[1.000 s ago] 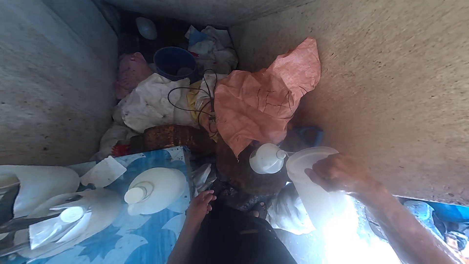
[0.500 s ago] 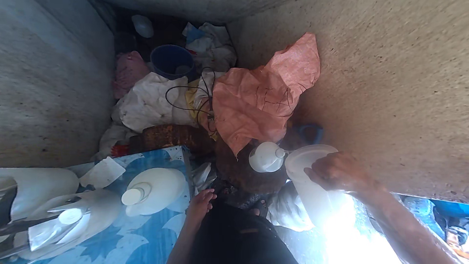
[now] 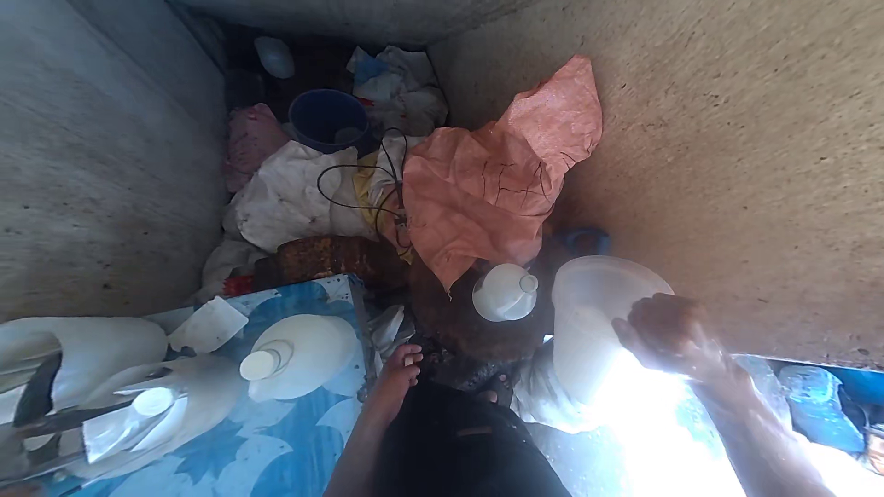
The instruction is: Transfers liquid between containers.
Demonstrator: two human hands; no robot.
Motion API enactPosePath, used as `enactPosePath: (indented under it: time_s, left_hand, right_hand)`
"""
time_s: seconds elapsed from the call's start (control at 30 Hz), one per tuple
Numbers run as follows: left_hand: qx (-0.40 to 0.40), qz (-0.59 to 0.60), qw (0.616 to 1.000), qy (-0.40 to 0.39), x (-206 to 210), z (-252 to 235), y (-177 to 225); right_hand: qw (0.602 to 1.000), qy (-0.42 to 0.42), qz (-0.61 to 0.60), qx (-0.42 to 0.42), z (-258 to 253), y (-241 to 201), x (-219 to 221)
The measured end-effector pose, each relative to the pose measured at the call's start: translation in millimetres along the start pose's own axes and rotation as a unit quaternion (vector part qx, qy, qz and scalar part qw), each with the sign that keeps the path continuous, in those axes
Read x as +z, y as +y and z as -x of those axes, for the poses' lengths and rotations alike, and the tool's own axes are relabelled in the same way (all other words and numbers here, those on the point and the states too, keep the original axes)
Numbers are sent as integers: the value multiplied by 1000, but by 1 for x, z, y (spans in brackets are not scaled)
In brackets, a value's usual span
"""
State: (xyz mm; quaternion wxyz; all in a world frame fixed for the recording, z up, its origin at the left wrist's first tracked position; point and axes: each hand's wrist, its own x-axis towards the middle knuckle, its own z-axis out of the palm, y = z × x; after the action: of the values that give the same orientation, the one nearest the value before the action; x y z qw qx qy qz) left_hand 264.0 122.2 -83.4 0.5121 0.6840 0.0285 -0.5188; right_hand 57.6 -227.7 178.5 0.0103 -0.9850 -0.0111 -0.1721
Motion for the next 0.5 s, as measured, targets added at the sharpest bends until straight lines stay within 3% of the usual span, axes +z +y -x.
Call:
enactPosePath:
  time_s: [0.2,0.37,0.5]
  left_hand:
    - [121,-105,986,-38,28,6,58]
    - [296,-270,916,-36,94,2,134]
    - [416,-297,859,4,163,-26,162]
  right_hand:
    - [981,157,35,112,68,-19,-6]
    - [952,242,78,173,118,-51,-11]
    - [945,230,66,222,166,-63,-13]
